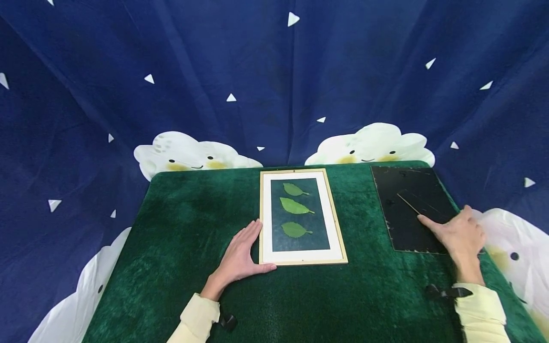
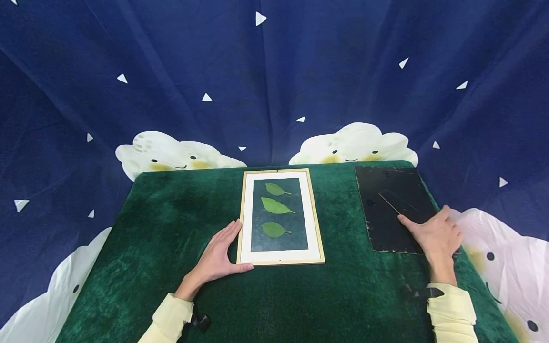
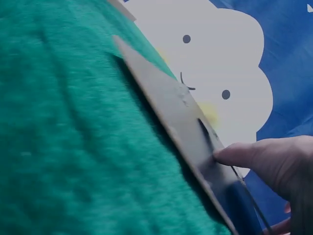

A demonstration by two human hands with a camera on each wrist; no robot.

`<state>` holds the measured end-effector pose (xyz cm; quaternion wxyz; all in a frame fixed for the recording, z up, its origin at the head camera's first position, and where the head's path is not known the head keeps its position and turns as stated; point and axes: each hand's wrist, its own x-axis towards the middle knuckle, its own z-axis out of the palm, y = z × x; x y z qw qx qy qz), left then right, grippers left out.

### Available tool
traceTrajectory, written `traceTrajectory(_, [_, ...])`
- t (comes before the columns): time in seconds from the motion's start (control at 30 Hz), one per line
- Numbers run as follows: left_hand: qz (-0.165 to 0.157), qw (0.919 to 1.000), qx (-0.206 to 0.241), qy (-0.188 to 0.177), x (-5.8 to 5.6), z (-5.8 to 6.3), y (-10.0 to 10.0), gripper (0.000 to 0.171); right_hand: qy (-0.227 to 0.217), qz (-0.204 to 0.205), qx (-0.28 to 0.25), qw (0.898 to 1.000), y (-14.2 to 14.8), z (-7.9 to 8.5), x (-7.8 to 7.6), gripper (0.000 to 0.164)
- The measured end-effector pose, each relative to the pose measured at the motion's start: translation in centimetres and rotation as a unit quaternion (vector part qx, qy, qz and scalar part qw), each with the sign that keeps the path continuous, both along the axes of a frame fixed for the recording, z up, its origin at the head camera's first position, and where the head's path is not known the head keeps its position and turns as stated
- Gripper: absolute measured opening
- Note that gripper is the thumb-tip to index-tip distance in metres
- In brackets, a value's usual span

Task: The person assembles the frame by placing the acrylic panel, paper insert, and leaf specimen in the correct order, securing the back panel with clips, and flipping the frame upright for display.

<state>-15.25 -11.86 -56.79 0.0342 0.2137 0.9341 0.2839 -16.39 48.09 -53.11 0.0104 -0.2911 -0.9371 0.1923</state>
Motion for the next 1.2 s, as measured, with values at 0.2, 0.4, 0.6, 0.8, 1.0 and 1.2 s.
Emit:
traceTrajectory(0.2, [0.000,0.9999,-0.002,-0.010,0.4,-0.1,-0.2,0.126,0.014,-0.015,-0.016,1.000,0.0,0.2,0.6,0.141])
traceTrajectory(0.4, [0.001,1.0000,-0.002,-0.005,0.6,-0.2,0.0,0.125,0.053,0.008,-0.030,0.998,0.4,-0.2,1.4,0.110])
traceTrajectory(0.6, [0.003,1.0000,-0.001,-0.007,0.5,-0.3,0.1,0.126,0.050,0.013,-0.085,0.995,1.2,0.6,2.0,0.078])
traceTrajectory(0.8, [0.003,1.0000,0.002,0.006,0.4,-0.2,0.0,0.124,0.054,-0.006,-0.176,0.983,1.1,1.1,2.5,0.078])
traceTrajectory(1.0, [0.000,0.9999,0.005,0.013,0.2,0.0,0.0,0.124,0.057,-0.007,-0.192,0.980,0.1,1.4,2.7,0.091])
traceTrajectory(1.2, [0.000,0.9999,0.008,0.013,0.2,0.3,0.1,0.124,0.077,0.017,-0.255,0.964,-0.9,1.1,2.8,0.063])
